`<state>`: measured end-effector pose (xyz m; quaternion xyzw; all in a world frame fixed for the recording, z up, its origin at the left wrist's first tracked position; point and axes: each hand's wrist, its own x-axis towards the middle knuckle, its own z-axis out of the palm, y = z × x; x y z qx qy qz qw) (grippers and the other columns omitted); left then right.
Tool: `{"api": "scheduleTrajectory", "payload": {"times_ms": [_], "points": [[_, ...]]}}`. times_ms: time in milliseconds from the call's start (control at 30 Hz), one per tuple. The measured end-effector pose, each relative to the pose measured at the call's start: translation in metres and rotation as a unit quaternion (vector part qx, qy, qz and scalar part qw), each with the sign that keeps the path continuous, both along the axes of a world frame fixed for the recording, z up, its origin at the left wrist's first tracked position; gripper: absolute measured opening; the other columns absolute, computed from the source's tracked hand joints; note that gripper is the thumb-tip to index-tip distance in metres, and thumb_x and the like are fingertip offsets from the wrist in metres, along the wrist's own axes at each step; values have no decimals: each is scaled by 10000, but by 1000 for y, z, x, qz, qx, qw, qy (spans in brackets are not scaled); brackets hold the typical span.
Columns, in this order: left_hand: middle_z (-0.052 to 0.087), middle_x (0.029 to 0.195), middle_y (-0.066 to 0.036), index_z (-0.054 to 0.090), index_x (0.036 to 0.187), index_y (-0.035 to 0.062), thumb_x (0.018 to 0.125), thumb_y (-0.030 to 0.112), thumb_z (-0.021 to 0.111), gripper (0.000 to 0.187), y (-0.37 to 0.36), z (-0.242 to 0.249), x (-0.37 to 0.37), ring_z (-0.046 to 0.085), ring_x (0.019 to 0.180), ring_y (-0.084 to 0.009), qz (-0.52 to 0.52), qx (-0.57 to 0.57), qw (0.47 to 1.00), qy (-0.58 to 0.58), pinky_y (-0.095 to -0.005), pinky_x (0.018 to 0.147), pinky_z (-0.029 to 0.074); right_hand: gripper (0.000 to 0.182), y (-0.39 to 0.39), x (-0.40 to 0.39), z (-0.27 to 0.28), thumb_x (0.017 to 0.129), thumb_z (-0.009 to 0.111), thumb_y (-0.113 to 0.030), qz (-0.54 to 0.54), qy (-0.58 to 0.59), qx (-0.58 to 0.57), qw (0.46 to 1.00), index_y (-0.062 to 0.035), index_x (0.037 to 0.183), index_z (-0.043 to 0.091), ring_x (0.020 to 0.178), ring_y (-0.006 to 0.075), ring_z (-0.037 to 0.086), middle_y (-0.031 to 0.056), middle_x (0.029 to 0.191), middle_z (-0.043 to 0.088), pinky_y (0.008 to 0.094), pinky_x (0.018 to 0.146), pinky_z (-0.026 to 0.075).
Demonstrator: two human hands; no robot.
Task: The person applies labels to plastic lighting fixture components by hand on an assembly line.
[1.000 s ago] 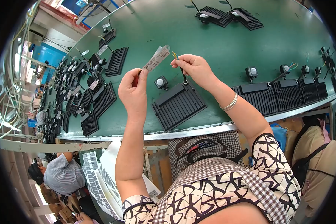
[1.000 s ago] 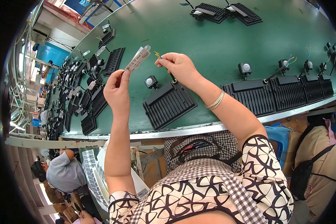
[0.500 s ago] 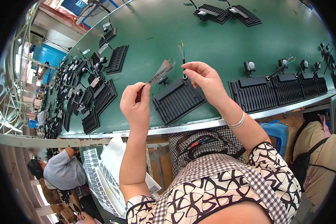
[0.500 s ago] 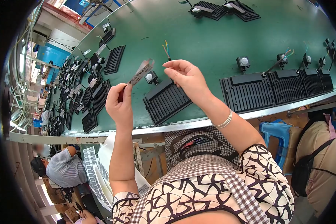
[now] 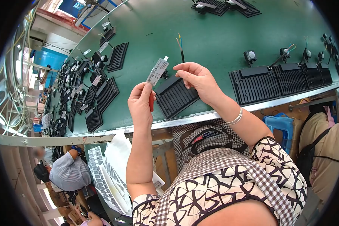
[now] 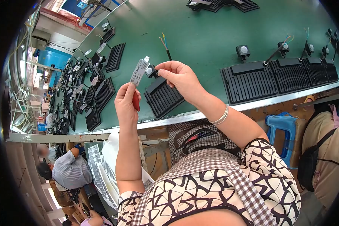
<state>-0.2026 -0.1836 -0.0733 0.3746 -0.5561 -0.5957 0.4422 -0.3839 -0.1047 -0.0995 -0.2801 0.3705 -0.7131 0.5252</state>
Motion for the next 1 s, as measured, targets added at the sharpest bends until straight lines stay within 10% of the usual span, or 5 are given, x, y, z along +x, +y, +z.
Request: {"api": "scheduleTrajectory", "payload": {"times_ms": [300,500,1000], "points": [[606,756,25,679,981,27,930,152,682,135,-15,12,-8,519,643,-21,61,-170,981,-69,-151,555,371,274,-51,-60,-18,949,614,-246,-312,380,10,870,-45,1121,685,724,74,529,22,961,663,234,676,458],[605,753,24,681,983,27,923,157,692,143,-25,20,-17,527,650,-29,66,-177,981,-49,-155,565,388,280,-80,-96,17,969,579,-230,95,230,12,968,-37,1136,696,734,83,548,28,898,681,241,681,476],[599,767,24,682,991,23,925,147,689,141,-43,12,-17,527,674,-32,48,-192,976,-90,-162,590,399,178,-78,-66,16,866,720,-149,69,214,20,974,2,957,747,650,66,530,41,770,690,216,585,463]]}}
